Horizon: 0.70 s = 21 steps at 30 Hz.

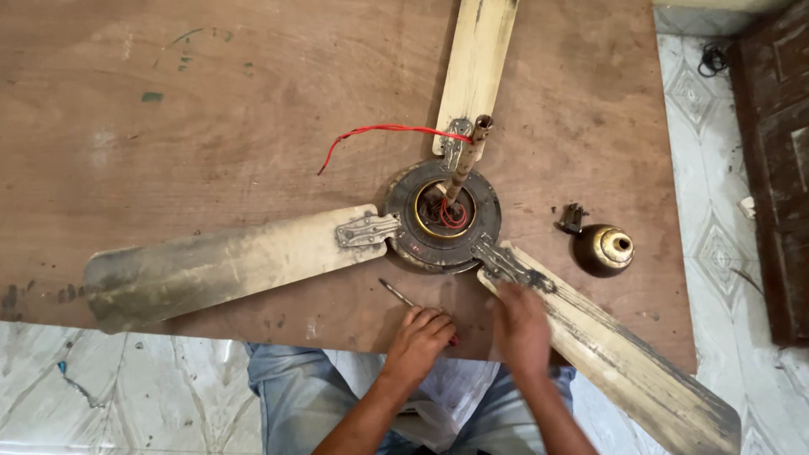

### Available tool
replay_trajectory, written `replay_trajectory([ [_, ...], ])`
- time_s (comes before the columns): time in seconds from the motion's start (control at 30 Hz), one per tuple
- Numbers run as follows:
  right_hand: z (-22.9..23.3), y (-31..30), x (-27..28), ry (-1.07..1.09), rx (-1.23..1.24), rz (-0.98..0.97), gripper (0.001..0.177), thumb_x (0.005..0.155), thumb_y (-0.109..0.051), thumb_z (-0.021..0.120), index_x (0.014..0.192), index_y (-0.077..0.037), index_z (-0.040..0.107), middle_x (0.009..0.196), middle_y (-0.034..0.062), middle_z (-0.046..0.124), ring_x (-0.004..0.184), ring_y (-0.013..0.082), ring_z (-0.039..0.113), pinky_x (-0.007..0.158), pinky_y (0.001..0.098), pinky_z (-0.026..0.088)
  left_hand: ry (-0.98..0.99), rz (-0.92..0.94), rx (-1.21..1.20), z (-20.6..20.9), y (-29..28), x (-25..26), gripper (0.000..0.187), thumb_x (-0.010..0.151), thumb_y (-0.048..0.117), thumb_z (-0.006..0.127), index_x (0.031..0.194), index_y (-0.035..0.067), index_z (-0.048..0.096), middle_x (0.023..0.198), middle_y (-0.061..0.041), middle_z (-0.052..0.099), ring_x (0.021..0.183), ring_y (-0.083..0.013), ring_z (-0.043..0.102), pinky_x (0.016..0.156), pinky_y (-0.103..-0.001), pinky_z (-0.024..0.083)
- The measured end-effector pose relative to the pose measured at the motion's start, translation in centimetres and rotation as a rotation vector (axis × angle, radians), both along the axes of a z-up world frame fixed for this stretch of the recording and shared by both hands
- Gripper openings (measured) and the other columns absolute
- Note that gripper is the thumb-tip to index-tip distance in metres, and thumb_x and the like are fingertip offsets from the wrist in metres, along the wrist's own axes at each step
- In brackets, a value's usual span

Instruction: The person sits on the floor and uses a screwdriver to attach a fan blade to the motor housing, then tightens the central nut on the fan hub. The person handles the fan blade, motor housing, and a brass-colored cap.

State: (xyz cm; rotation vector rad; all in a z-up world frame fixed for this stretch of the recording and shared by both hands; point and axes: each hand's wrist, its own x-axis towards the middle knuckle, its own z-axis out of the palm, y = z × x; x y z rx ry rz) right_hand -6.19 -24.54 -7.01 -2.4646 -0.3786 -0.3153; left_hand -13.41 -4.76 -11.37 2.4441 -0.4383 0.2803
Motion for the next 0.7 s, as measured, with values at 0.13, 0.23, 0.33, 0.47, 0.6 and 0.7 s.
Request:
replay_trajectory([
  [0.13,1.4,-3.4,9.4,0.012,-0.007,-0.165,0.022,0.091,-0.015,0.075,0.111,-0.006,0.075,0.104,0.0147,0.072,0.091,0.0336,0.068,0.081,0.0456,0.055,0.034,-0.011,-0.104,-0.2,-1.7,1.0,0.021,0.086,0.016,0.068,0.106,0.011,0.072,0.117,-0.004,0.068,0.118,-0.0246,0.061,0.109,-0.045,0.041],
  [0.23,0.0,-5.4,15.4,0.122,-0.175,-0.231,0.022,0.090,-0.018,0.077,0.110,-0.011,0.080,0.100,0.0165,0.073,0.089,0.0358,0.068,0.078,0.0479,0.055,0.063,0.010,-0.122,-0.6,-2.3,0.9,0.037,0.079,0.019,0.076,0.115,0.010,0.071,0.127,-0.009,0.063,0.123,-0.0305,0.054,0.110,-0.048,0.039],
  [0.33,-2.8,-6.8,19.1,0.100,-0.328,-0.186,0.022,0.088,-0.019,0.075,0.108,-0.017,0.082,0.103,0.0144,0.075,0.093,0.0368,0.068,0.078,0.0486,0.056,0.058,0.031,-0.093,-0.9,-2.6,1.0,0.050,0.075,0.021,0.082,0.122,0.010,0.070,0.135,-0.012,0.059,0.131,-0.0329,0.050,0.114,-0.051,0.035],
  [0.47,-6.5,-8.5,22.3,0.053,-0.700,-0.106,0.018,0.094,-0.030,0.070,0.102,-0.021,0.083,0.102,0.0091,0.077,0.100,0.0331,0.067,0.082,0.0448,0.058,0.030,0.090,-0.055,-1.2,-2.0,0.8,0.049,0.077,0.021,0.083,0.123,0.010,0.069,0.136,-0.013,0.058,0.134,-0.0333,0.048,0.116,-0.055,0.032],
  [0.6,-9.4,-9.6,22.6,0.009,-0.825,-0.050,0.019,0.093,-0.024,0.065,0.101,-0.025,0.083,0.103,0.0050,0.077,0.106,0.0288,0.066,0.093,0.0430,0.056,0.032,0.116,-0.024,-1.3,-1.1,0.7,0.042,0.081,0.018,0.080,0.121,0.012,0.069,0.137,-0.012,0.059,0.136,-0.0314,0.050,0.120,-0.054,0.033],
  [0.7,-10.3,-9.9,23.2,0.033,-0.872,-0.073,0.019,0.100,-0.024,0.063,0.096,-0.019,0.081,0.100,0.0043,0.078,0.107,0.0257,0.066,0.097,0.0432,0.055,0.018,0.140,0.001,-1.4,-0.6,1.0,0.036,0.083,0.017,0.080,0.118,0.014,0.070,0.138,-0.011,0.060,0.137,-0.0300,0.051,0.122,-0.053,0.033],
])
